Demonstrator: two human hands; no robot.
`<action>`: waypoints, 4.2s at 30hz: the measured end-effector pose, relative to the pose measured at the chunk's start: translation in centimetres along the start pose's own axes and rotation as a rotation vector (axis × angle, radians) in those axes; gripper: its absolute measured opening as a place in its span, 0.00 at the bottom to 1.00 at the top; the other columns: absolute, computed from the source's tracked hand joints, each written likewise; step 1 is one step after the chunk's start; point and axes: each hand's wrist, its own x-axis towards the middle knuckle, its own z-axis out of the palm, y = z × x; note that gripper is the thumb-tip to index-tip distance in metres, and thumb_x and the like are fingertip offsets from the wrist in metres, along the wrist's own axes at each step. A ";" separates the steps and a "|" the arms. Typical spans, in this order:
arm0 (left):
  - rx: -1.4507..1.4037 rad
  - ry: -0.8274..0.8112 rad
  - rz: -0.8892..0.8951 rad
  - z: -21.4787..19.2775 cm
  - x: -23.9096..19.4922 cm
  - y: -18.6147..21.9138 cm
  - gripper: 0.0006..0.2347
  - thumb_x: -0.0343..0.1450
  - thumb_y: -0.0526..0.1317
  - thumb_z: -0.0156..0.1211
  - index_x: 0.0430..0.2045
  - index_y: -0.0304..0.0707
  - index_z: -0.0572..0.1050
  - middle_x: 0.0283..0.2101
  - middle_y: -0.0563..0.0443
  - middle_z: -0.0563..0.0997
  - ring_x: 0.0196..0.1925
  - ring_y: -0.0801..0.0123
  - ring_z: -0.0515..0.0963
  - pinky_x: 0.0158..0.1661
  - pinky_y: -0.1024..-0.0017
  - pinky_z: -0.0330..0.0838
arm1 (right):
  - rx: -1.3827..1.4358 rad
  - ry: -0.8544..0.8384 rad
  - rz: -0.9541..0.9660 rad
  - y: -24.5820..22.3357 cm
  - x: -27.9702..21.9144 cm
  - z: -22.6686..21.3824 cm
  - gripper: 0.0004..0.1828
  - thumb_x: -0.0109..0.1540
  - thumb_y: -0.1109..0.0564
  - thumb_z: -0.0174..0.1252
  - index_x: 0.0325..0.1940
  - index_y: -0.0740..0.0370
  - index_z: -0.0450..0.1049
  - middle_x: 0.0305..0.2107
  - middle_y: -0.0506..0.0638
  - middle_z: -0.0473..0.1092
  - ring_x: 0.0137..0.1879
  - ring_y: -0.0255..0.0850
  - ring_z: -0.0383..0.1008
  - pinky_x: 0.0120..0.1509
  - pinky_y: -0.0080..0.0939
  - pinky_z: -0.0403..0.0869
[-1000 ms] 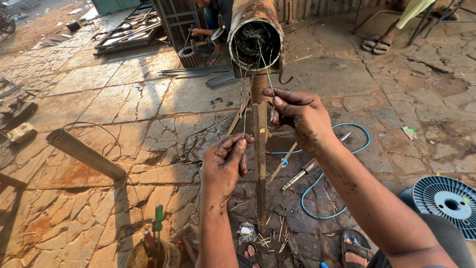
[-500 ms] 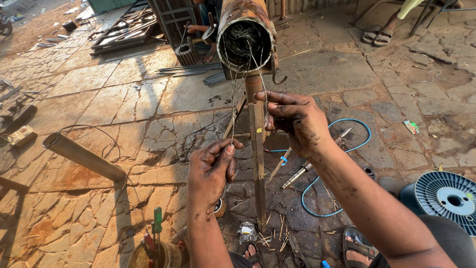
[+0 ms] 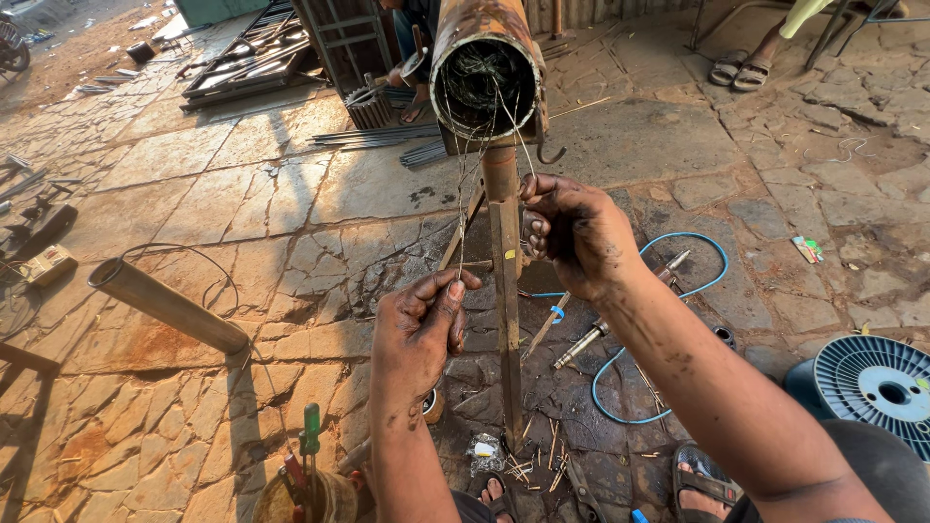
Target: The person is repairing a wire by stripping its insulation and twisting the strands. They use pliers to cut the wire and then clean their hands with a cloth.
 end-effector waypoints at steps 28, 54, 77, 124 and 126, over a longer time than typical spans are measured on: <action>-0.015 -0.012 0.065 0.4 -0.7 0.9 0.07 0.76 0.35 0.57 0.40 0.33 0.83 0.16 0.60 0.70 0.17 0.83 0.66 0.19 0.78 0.61 | -0.533 -0.044 -0.579 -2.2 -1.6 -1.8 0.14 0.73 0.53 0.58 0.44 0.66 0.82 0.21 0.47 0.73 0.20 0.29 0.66 0.24 0.30 0.65; 0.451 -0.013 0.008 0.9 -1.7 3.4 0.07 0.73 0.38 0.60 0.39 0.42 0.84 0.20 0.56 0.78 0.18 0.82 0.71 0.20 0.75 0.62 | -0.787 0.089 -0.458 -0.6 -1.8 -1.2 0.09 0.69 0.62 0.61 0.51 0.70 0.81 0.24 0.47 0.73 0.25 0.29 0.67 0.27 0.29 0.64; 0.314 -0.083 -0.067 3.4 4.5 -7.5 0.07 0.71 0.32 0.64 0.39 0.42 0.86 0.30 0.55 0.88 0.28 0.84 0.79 0.28 0.80 0.70 | -1.766 -0.092 0.328 6.4 -11.6 -21.8 0.14 0.60 0.48 0.62 0.47 0.48 0.85 0.27 0.52 0.82 0.31 0.45 0.82 0.40 0.48 0.77; 1.326 0.682 0.572 -8.8 25.6 8.0 0.45 0.53 0.61 0.85 0.61 0.41 0.67 0.68 0.38 0.64 0.72 0.39 0.53 0.63 0.28 0.50 | -1.864 -0.481 0.456 4.7 -15.7 -22.8 0.23 0.59 0.45 0.65 0.56 0.52 0.77 0.42 0.57 0.77 0.54 0.55 0.75 0.58 0.54 0.73; 1.373 0.768 0.550 -8.9 27.1 6.6 0.47 0.58 0.63 0.79 0.66 0.36 0.61 0.68 0.33 0.63 0.72 0.38 0.55 0.67 0.30 0.51 | -1.881 -0.430 0.571 4.6 -15.2 -22.5 0.22 0.59 0.45 0.64 0.55 0.52 0.76 0.42 0.54 0.79 0.54 0.52 0.77 0.59 0.53 0.73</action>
